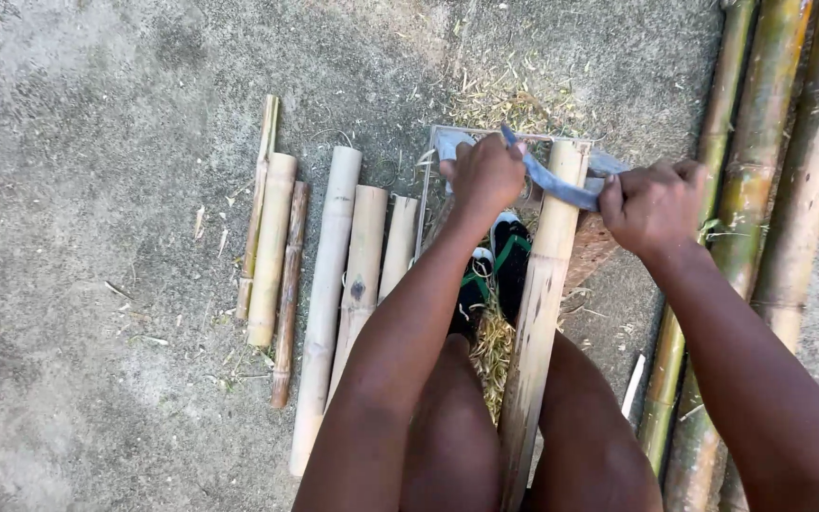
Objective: Shaving bark and smoothing the surface of a bamboo pole using a billhook tool.
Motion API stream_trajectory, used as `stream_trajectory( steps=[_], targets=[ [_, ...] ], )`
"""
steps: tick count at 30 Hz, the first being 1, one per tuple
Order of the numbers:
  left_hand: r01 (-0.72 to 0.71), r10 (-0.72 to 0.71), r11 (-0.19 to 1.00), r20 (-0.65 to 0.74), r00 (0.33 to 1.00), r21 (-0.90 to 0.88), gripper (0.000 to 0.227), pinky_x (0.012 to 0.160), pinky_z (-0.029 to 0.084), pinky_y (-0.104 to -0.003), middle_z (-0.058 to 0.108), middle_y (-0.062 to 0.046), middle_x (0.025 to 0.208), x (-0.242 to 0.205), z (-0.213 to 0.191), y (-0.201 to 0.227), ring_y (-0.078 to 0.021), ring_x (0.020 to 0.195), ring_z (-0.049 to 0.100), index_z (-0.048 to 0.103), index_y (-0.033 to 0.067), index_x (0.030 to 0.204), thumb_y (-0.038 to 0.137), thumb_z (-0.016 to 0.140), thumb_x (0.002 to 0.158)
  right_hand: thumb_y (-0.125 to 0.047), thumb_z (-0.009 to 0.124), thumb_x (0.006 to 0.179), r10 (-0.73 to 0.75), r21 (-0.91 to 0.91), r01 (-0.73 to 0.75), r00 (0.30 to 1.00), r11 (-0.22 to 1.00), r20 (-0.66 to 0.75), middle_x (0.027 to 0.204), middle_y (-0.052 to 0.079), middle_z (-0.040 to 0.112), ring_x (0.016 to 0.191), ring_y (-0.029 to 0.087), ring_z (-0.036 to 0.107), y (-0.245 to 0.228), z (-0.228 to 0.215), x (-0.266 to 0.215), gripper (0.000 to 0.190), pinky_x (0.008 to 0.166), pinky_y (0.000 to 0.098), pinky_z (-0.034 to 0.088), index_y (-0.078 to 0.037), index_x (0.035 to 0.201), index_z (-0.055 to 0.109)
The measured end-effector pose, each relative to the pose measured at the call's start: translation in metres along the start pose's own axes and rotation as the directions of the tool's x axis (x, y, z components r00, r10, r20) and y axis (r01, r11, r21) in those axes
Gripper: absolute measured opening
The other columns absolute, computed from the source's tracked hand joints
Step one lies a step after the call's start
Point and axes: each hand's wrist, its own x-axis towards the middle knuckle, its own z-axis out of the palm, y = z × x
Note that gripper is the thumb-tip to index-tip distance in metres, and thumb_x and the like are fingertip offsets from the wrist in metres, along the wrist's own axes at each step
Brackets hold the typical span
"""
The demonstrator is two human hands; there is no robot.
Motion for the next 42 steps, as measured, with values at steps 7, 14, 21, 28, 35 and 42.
stream_trajectory(
  steps=[7, 14, 21, 28, 35, 42],
  targets=[
    [-0.031, 0.021, 0.999, -0.239, 0.971, -0.037, 0.032, 0.092, 0.029, -0.051, 0.072, -0.006, 0.095, 0.059, 0.017, 0.003, -0.0299, 0.109, 0.054, 0.07, 0.0117, 0.098, 0.042, 0.061, 0.093, -0.029, 0.058, 0.11, 0.11, 0.0, -0.11, 0.993, 0.994, 0.03, 0.073, 0.011, 0.069, 0.086, 0.025, 0.061, 0.003, 0.009, 0.051, 0.038, 0.102, 0.0426, 0.035, -0.014, 0.081, 0.078],
    [-0.011, 0.01, 1.0, -0.087, 0.996, -0.017, 0.027, 0.098, 0.03, -0.049, 0.07, -0.004, 0.096, 0.027, 0.006, -0.014, -0.0271, 0.105, 0.058, 0.068, 0.0122, 0.103, 0.036, 0.057, 0.098, -0.035, 0.048, 0.115, 0.154, 0.027, -0.169, 0.944, 0.985, 0.292, 0.068, 0.007, 0.066, 0.071, 0.018, 0.056, -0.005, 0.016, 0.037, 0.05, 0.104, 0.0398, 0.034, -0.015, 0.08, 0.077],
    [0.084, -0.089, 0.995, -0.097, 0.991, -0.05, 0.025, 0.096, 0.033, -0.046, 0.073, -0.003, 0.092, 0.056, -0.005, 0.016, -0.025, 0.107, 0.057, 0.069, 0.0144, 0.101, 0.037, 0.06, 0.095, -0.035, 0.047, 0.112, 0.297, 0.071, -0.34, 0.891, 0.938, 0.343, 0.061, 0.01, 0.064, 0.066, 0.021, 0.054, -0.004, 0.016, 0.067, 0.048, 0.102, 0.0426, 0.031, -0.015, 0.08, 0.077],
    [0.111, -0.109, 0.992, 0.033, 0.993, -0.056, 0.032, 0.102, 0.033, -0.047, 0.074, -0.009, 0.091, 0.043, 0.014, -0.016, -0.0289, 0.099, 0.068, 0.069, 0.0148, 0.102, 0.039, 0.048, 0.104, -0.033, 0.042, 0.119, 0.106, 0.051, -0.128, 0.945, 0.99, 0.309, 0.061, 0.004, 0.065, 0.065, 0.012, 0.054, -0.005, 0.007, 0.048, 0.057, 0.108, 0.0398, 0.034, -0.014, 0.077, 0.075],
    [0.068, -0.074, 0.995, -0.084, 0.994, -0.068, 0.036, 0.099, 0.029, -0.06, 0.073, -0.012, 0.106, 0.042, 0.006, -0.01, -0.0334, 0.113, 0.06, 0.068, 0.0103, 0.105, 0.041, 0.051, 0.096, -0.036, 0.046, 0.115, 0.105, -0.072, -0.09, 0.962, 0.993, 0.252, 0.068, 0.005, 0.064, 0.066, 0.017, 0.055, -0.004, 0.007, 0.05, 0.055, 0.1, 0.0422, 0.034, -0.015, 0.074, 0.076],
    [0.027, -0.028, 1.0, -0.122, 0.992, -0.009, 0.035, 0.103, 0.039, -0.054, 0.075, -0.009, 0.107, 0.058, -0.009, 0.015, -0.0275, 0.111, 0.065, 0.069, 0.0123, 0.111, 0.04, 0.051, 0.099, -0.035, 0.045, 0.119, 0.19, 0.155, -0.224, 0.96, 0.962, 0.207, 0.057, 0.004, 0.053, 0.059, 0.021, 0.043, -0.004, 0.019, 0.072, 0.057, 0.097, 0.0437, 0.033, -0.01, 0.077, 0.074]
  ],
)
